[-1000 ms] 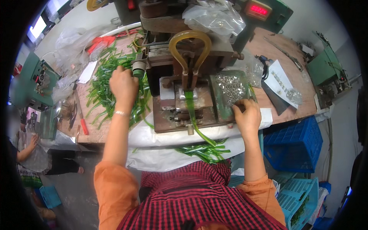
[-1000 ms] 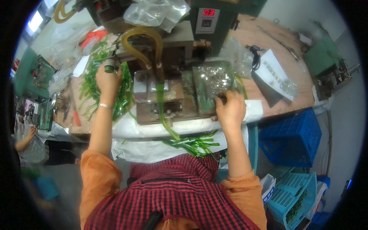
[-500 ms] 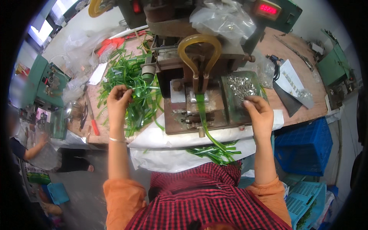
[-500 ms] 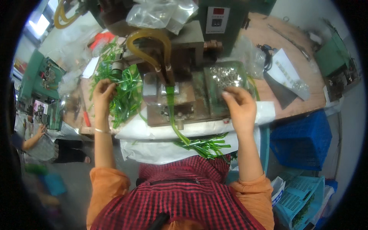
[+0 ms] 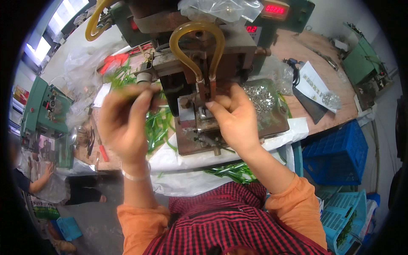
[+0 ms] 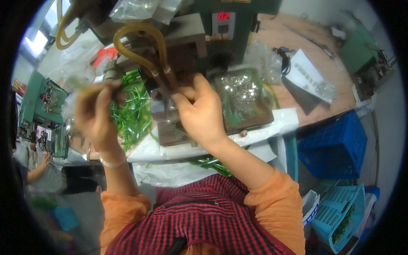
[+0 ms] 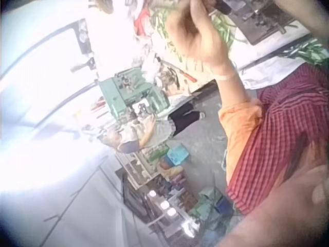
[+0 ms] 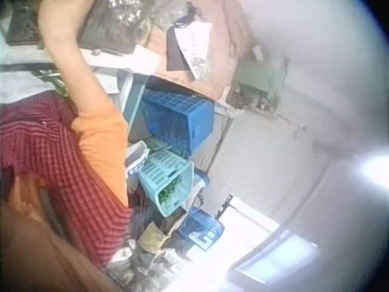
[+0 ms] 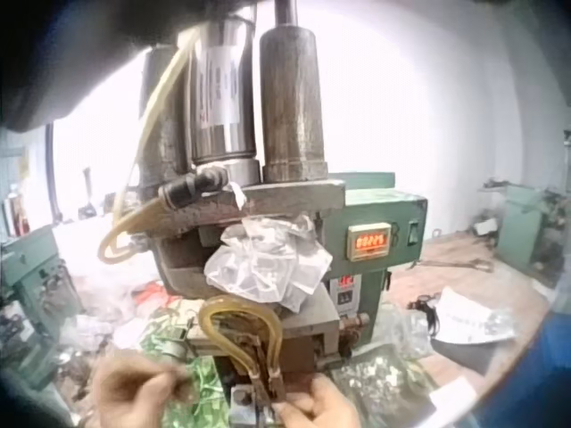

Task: The person repeatedly inserts green plastic stems into a press machine, adds small clear beads, and removes the assembled units. The process is continuous and repetitive throughout the clip.

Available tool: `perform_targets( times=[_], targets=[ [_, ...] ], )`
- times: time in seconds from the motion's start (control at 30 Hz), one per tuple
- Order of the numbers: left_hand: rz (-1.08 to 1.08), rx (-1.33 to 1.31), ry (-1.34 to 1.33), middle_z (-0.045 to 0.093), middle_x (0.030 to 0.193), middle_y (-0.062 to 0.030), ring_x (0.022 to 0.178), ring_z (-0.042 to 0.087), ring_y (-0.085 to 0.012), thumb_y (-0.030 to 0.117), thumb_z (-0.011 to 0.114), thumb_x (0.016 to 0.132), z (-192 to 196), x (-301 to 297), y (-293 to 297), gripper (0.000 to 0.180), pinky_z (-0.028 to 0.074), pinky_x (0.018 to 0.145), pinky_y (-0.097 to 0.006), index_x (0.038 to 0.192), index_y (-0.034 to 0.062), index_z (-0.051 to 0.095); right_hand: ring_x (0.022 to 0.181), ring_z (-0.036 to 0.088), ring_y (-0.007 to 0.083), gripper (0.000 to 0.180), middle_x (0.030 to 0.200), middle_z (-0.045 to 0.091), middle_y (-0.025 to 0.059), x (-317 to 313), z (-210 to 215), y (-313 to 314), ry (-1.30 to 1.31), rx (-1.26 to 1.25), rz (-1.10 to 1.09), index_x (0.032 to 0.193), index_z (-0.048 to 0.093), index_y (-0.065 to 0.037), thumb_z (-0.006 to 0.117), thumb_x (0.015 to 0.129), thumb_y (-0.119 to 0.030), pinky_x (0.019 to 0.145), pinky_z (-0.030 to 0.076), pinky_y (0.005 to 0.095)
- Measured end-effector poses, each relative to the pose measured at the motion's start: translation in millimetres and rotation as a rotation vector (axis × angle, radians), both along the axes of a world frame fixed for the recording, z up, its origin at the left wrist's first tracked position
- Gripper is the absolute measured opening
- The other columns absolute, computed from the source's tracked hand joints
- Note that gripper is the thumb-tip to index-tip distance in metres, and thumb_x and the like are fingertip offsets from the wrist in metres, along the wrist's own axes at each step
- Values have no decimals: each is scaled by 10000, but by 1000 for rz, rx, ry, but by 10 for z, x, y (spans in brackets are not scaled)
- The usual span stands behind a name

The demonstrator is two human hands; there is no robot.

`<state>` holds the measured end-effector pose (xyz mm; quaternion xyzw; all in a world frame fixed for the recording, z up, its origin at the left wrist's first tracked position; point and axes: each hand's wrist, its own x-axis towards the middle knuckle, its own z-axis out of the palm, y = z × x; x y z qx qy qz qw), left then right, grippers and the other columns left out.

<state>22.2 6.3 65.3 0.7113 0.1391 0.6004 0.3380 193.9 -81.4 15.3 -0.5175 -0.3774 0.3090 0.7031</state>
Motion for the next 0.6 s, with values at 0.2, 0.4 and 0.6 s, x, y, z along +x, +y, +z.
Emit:
perform_targets(
  times=[0.2, 0.4, 0.6],
  targets=[
    [-34, 77, 12, 689, 995, -159, 830, 709, -217, -19, 658, 905, -240, -17, -143, 113, 615, 635, -279, 1006, -20, 607, 1076, 596, 192, 611, 1162, 634, 186, -26, 182, -236, -280, -143, 101, 1455, 291, 51, 505, 883, 73, 927, 455, 273],
    [26, 848, 432, 710, 985, -129, 544, 551, -96, 34, 768, 718, -489, 272, -317, 158, 393, 448, -232, 844, 68, 677, 1161, 625, 296, 492, 1228, 642, 208, 669, -117, -237, -437, -33, -254, 1368, 497, 4, 545, 879, 4, 999, 482, 377],
    [-10, 828, 375, 706, 955, -108, 509, 533, -109, 47, 767, 706, -596, 350, -250, 141, 382, 425, -246, 808, 71, 673, 1098, 642, 253, 440, 1147, 669, 174, 1244, -959, -763, -581, -196, -591, 1249, 607, -7, 538, 819, 53, 949, 491, 340]
  ],
)
